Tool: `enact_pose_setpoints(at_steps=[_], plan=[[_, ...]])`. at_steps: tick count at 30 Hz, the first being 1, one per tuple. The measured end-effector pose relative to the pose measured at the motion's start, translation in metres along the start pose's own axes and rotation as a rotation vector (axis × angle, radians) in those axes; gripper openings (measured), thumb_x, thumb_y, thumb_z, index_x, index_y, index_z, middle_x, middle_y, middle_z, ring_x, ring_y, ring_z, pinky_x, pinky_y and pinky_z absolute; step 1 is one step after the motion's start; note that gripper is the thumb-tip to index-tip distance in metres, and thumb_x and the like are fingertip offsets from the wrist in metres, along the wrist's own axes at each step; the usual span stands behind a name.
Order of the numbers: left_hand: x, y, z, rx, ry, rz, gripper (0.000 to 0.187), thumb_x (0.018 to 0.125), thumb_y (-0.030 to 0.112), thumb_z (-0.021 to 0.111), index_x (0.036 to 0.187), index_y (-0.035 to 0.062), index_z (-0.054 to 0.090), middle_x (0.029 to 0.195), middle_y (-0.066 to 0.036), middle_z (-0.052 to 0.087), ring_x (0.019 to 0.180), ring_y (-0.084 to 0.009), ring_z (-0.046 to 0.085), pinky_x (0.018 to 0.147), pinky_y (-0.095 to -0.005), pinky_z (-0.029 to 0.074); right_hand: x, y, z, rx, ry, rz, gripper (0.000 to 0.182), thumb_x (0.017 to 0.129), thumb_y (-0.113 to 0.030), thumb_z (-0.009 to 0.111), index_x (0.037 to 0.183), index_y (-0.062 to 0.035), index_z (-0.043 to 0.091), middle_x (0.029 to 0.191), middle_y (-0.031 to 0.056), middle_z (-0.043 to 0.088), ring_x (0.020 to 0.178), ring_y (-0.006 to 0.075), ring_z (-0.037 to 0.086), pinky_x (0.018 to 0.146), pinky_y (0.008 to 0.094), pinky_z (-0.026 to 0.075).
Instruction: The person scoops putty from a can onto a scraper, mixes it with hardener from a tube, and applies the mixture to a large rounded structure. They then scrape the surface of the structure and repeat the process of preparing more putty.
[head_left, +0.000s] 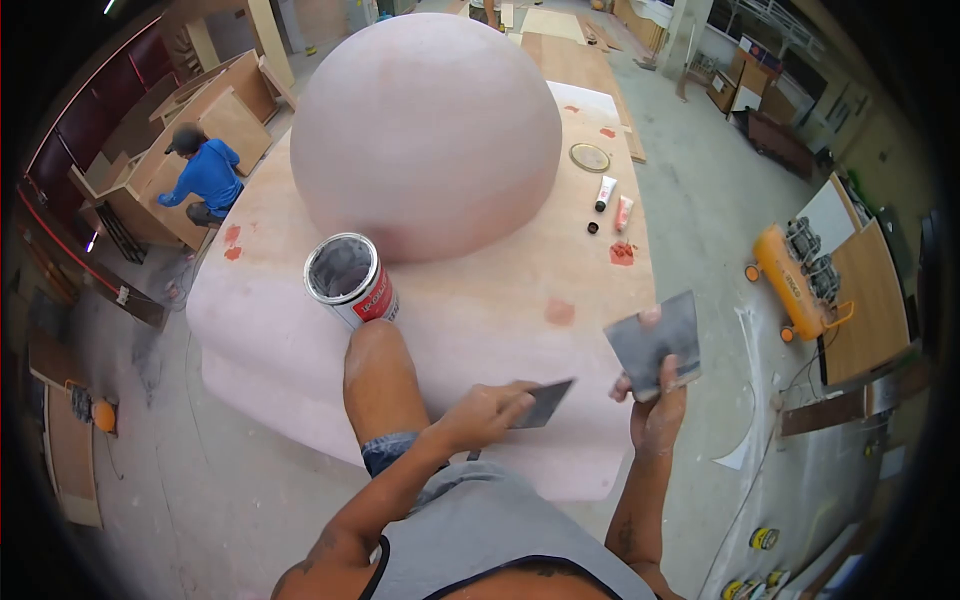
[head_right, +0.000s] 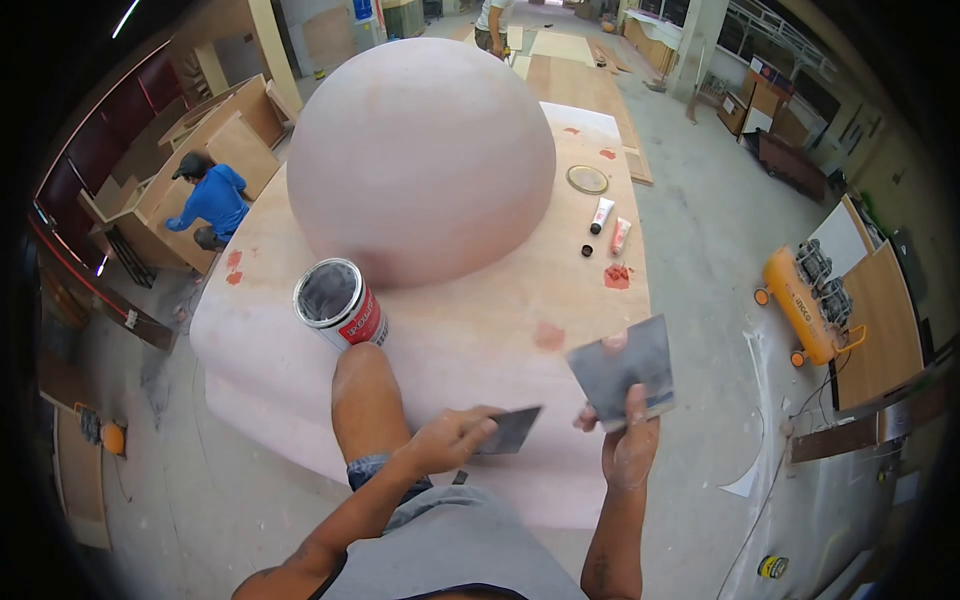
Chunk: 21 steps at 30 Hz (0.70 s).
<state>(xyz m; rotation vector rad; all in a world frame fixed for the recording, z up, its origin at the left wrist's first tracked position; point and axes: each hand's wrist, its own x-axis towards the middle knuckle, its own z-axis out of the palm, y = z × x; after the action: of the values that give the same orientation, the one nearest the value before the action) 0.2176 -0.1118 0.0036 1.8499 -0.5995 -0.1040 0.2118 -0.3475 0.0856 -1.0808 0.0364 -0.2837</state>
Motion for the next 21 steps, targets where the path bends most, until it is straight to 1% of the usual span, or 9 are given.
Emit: enact_pose_setpoints(at_steps=[1,2,5,8,10,13,14,17,21], plan=[[-0.004,-0.015,-0.001,-0.002,-0.002,-0.001,0.033,0.101,0.024,0.052,0.121,-0.0010,0.062,0.095,-0.018,0.069,0.075,-0.0289,0.067,0.069,-0.0340,0.052,0.004,0.008,-0.011,-0.114,-0.098,0.105,0.042,0.103,-0.029,0.051,0.130,0.0019,0.046,0.105,0.0164,0.065,0.080,0.0261,0.068,0.072,0.0397,0.055],[-0.008,-0.030,-0.003,-0.119,0.116,-0.106,0.034,0.102,0.026,0.050,0.117,-0.0015,0.063,0.090,-0.014,0.068,0.073,-0.0227,0.063,0.069,-0.0317,0.051,0.008,0.017,-0.014,-0.114,-0.097,0.106,0.042,0.103,-0.029,0.051,0.130,0.0019,0.046,0.105,0.0164,0.065,0.080,0.0261,0.068,0.072,0.0397,0.055],[-0.022,-0.049,-0.009,-0.358,0.294,-0.324,0.035,0.104,0.029,0.049,0.111,-0.0022,0.063,0.083,-0.006,0.062,0.071,-0.0131,0.055,0.068,-0.0281,0.047,0.027,0.037,-0.001,-0.246,-0.254,0.180,0.044,0.103,-0.022,0.050,0.138,0.0049,0.044,0.126,0.0175,0.060,0.114,0.0288,0.062,0.091,0.0419,0.052],[-0.030,-0.065,-0.018,-0.464,0.369,-0.445,0.036,0.104,0.030,0.049,0.105,-0.0025,0.063,0.079,0.000,0.056,0.069,-0.0097,0.049,0.065,-0.0269,0.045,0.065,0.041,0.011,-0.622,-0.416,0.129,0.043,0.104,-0.019,0.047,0.138,0.0070,0.044,0.127,0.0166,0.060,0.116,0.0268,0.062,0.097,0.0364,0.047],[-0.030,-0.081,-0.030,-0.450,0.389,-0.454,0.036,0.104,0.031,0.049,0.103,-0.0026,0.062,0.078,0.002,0.055,0.069,-0.0096,0.048,0.064,-0.0270,0.044,0.105,0.050,0.027,-0.515,-0.478,0.154,0.046,0.103,-0.016,0.048,0.143,0.0057,0.038,0.128,0.0177,0.059,0.108,0.0253,0.065,0.097,0.0346,0.047],[-0.020,-0.104,-0.055,-0.322,0.345,-0.449,0.035,0.104,0.031,0.049,0.101,-0.0009,0.062,0.075,0.000,0.054,0.068,-0.0100,0.047,0.063,-0.0285,0.043,0.180,0.056,0.073,-0.438,-0.645,0.196,0.057,0.101,-0.025,0.053,0.147,0.0028,0.033,0.139,0.0135,0.050,0.128,0.0221,0.051,0.096,0.0384,0.051],[-0.011,-0.107,-0.063,-0.266,0.297,-0.448,0.034,0.104,0.032,0.050,0.101,-0.0003,0.063,0.072,-0.002,0.052,0.067,-0.0104,0.046,0.063,-0.0293,0.043,0.205,0.063,0.090,-0.367,-0.619,0.216,0.059,0.101,-0.029,0.054,0.147,0.0014,0.032,0.135,0.0117,0.053,0.125,0.0222,0.054,0.097,0.0380,0.051],[0.002,-0.128,-0.076,-0.140,0.218,-0.418,0.034,0.103,0.032,0.050,0.100,0.0003,0.063,0.067,-0.005,0.048,0.064,-0.0113,0.045,0.062,-0.0309,0.043,0.281,0.078,0.134,-0.126,-0.614,0.417,0.044,0.101,-0.016,0.049,0.143,-0.0089,0.036,0.135,0.0082,0.054,0.122,0.0222,0.057,0.096,0.0417,0.054],[0.012,-0.141,-0.078,-0.157,0.274,-0.418,0.036,0.103,0.033,0.050,0.100,-0.0008,0.062,0.064,-0.007,0.044,0.062,-0.0127,0.043,0.061,-0.0326,0.043,0.356,0.088,0.206,-0.126,-0.642,0.375,0.044,0.099,-0.009,0.046,0.142,-0.0066,0.037,0.133,0.0056,0.057,0.119,0.0205,0.059,0.097,0.0394,0.053]])
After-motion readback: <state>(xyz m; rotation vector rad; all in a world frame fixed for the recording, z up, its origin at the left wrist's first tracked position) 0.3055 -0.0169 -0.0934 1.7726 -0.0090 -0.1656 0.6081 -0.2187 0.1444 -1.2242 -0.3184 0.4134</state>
